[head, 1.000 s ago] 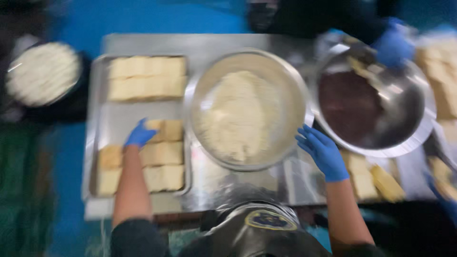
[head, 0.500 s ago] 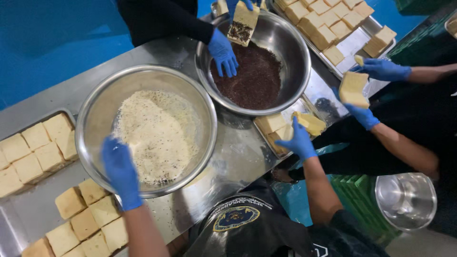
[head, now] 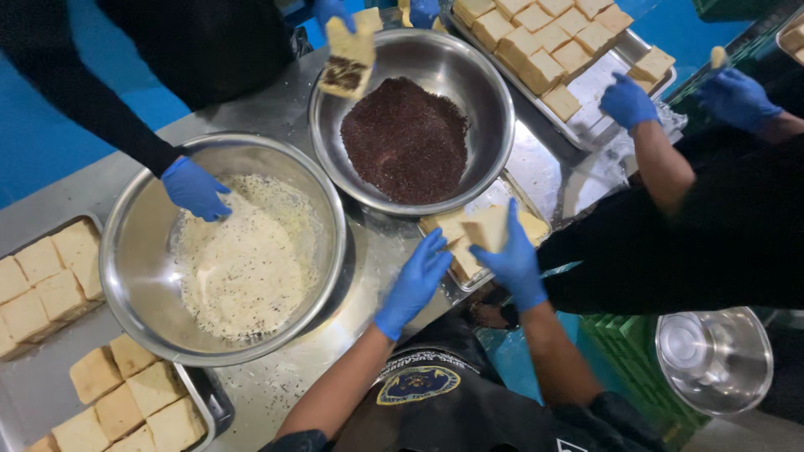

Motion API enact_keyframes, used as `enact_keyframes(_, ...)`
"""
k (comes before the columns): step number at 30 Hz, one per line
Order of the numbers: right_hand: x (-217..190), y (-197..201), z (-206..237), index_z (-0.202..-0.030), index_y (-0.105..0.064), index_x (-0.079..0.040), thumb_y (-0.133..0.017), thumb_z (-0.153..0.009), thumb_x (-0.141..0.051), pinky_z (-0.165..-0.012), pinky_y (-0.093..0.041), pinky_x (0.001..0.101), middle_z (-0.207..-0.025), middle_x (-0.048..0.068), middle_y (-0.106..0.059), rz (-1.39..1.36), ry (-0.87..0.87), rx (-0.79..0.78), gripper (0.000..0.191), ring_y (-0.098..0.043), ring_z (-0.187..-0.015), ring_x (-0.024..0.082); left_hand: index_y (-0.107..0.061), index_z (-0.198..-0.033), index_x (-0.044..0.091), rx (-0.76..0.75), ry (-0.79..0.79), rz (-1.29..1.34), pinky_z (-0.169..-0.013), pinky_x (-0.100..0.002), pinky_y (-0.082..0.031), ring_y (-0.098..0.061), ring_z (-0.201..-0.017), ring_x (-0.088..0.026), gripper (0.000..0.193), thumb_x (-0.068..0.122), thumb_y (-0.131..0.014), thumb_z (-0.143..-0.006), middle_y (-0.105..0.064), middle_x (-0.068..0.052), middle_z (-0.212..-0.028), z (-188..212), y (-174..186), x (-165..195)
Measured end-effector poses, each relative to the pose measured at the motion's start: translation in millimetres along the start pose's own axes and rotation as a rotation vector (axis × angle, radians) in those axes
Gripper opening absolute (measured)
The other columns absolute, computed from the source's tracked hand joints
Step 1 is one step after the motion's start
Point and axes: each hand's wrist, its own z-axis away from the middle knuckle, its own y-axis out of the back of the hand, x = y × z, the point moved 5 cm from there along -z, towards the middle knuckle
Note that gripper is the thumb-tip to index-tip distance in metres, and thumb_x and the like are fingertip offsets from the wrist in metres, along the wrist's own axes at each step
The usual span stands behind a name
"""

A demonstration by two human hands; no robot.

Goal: The person picks up rectangular sponge cake blocks from trays, presses a dark filling or coating powder onto the cut faces of each block by hand, and places the coated blocks onto trays alongside other workers doing the same at a shared stainless steel table.

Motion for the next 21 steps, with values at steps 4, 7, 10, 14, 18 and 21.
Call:
enact_keyframes(4, -76.3, -28.0, 25.5, -0.161, -0.027, 0.004, -0.084, -0.077, -0.02, -0.11, -0.045, 0.0436, -0.14, 0.027, -0.056, 0.123, 0.347, -0.016, 0.104, -0.057, -0.129, 0.036, -0.034, -0.155, 0.004, 0.141, -0.119, 0.13, -0.108, -0.034, -0.049, -0.058, -0.128, -0.02, 0.071, 0.023, -0.071, -0.097, -0.057, -0.014, -0.141, -23.9, -6.3, 9.9)
enact_keyframes(7, -105.5, -33.1, 45.1, -0.156, -0.033, 0.004, -0.086, -0.08, -0.023, -0.112, -0.042, 0.0472, -0.143, 0.03, -0.053, 0.208, 0.523, -0.106, 0.096, -0.052, -0.132, 0.042, -0.029, -0.153, 0.006, 0.272, -0.105, 0.225, -0.101, -0.036, -0.053, -0.059, -0.121, -0.022, 0.082, 0.017, -0.077, -0.088, -0.055, -0.014, -0.135, -29.5, 15.1, 18.4)
enact_keyframes(10, -116.6, -29.8, 51.0, -0.151, -0.038, 0.003, -0.088, -0.078, -0.027, -0.11, -0.041, 0.0479, -0.141, 0.028, -0.053, 0.219, 0.584, -0.193, 0.094, -0.051, -0.131, 0.044, -0.028, -0.152, 0.009, 0.324, -0.083, 0.28, -0.096, -0.035, -0.055, -0.06, -0.117, -0.022, 0.087, 0.012, -0.079, -0.082, -0.054, -0.013, -0.131, -28.9, 21.1, 20.6)
enact_keyframes(14, -113.5, -25.5, 35.5, -0.158, -0.036, 0.001, -0.081, -0.087, -0.022, -0.109, -0.047, 0.0436, -0.14, 0.018, -0.062, -0.006, 0.554, -0.236, 0.087, -0.06, -0.129, 0.036, -0.037, -0.152, 0.006, 0.304, -0.071, 0.471, -0.099, -0.034, -0.054, -0.061, -0.119, -0.022, 0.076, 0.012, -0.076, -0.087, -0.056, -0.013, -0.134, -31.2, 31.9, 17.5)
enact_keyframes(18, -93.6, -37.0, 8.0, -0.153, -0.045, -0.003, -0.084, -0.084, -0.02, -0.103, -0.051, 0.0392, -0.134, 0.014, -0.067, 0.059, 0.473, -0.265, 0.081, -0.065, -0.121, 0.031, -0.044, -0.146, 0.006, 0.261, -0.005, 0.662, -0.095, -0.038, -0.057, -0.067, -0.112, -0.027, 0.066, 0.014, -0.072, -0.087, -0.061, -0.015, -0.127, -34.2, 52.8, 6.9)
enact_keyframes(21, -78.0, -57.0, -5.4, -0.152, -0.048, -0.003, -0.083, -0.087, -0.016, -0.106, -0.051, 0.0363, -0.142, 0.014, -0.064, -0.151, 0.375, -0.42, 0.075, -0.066, -0.127, 0.026, -0.049, -0.143, 0.004, 0.283, -0.011, 0.59, -0.097, -0.038, -0.056, -0.066, -0.112, -0.025, 0.059, 0.014, -0.073, -0.09, -0.062, -0.014, -0.125, -35.3, 68.1, -1.4)
